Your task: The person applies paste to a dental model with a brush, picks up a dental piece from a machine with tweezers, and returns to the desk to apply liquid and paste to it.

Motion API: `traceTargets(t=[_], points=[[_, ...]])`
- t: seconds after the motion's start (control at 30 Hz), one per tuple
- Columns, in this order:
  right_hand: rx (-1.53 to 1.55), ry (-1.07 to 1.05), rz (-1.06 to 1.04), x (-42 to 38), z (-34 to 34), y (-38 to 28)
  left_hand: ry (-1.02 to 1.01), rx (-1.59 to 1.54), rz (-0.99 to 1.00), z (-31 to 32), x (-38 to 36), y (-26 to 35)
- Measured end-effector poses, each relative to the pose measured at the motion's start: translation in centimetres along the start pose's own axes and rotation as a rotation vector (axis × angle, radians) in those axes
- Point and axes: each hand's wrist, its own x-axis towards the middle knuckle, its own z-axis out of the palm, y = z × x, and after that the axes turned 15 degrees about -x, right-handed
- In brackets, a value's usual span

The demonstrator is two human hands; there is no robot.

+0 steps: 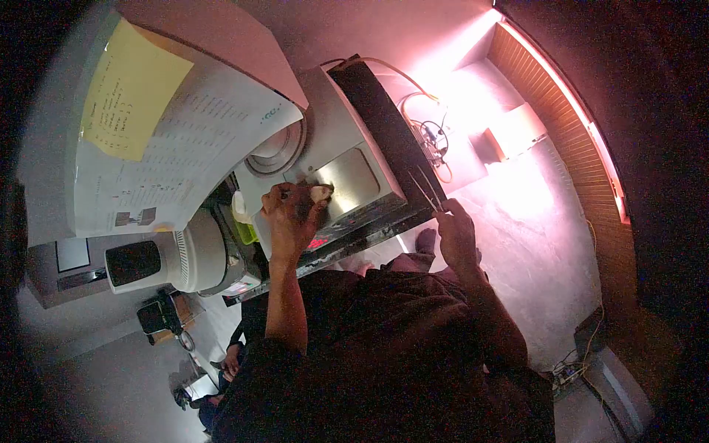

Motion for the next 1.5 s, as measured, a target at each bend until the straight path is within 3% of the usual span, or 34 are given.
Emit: traceTargets(t=[0.07, 0.57, 0.77, 0.87, 0.97, 1.07, 1.27, 1.5], points=[[0.048, -0.023, 0.090, -0.1, -0.1, -0.5, 0.001, 0.004, 0.006, -0.1, 0.1, 0.3], [0.026, -0.005, 0.003, -0.6, -0.7, 0.3, 0.031, -0.038, 0.027, 0.5, -0.2, 2.0], [0.050, 0.004, 0.068, -1.4, -1.8, -0.1, 0.034, -0.105, 0.068, 1.0, 0.3, 3.3], [0.003, 0.040, -0.046, -1.5, -1.9, 0.5, 0.047, -0.064, 0.038, 1.4, 0.1, 2.4], [0.107, 0.027, 0.081, -1.7, -2.2, 0.3, 0.058, -0.066, 0.025, 1.9, -0.2, 1.5], [0.102, 0.044, 0.081, -2.0, -2.6, -0.5, 0.075, -0.064, 0.027, 2.1, -0.5, 1.5], [0.024, 0.023, 0.016, -2.2, -3.2, -0.8, 0.098, -0.060, 0.006, 2.7, -0.8, 1.3], [0.206, -0.060, -0.074, -3.5, -1.6, -5.0, 0.138, -0.076, -0.018, 1.4, -0.8, 2.3]])
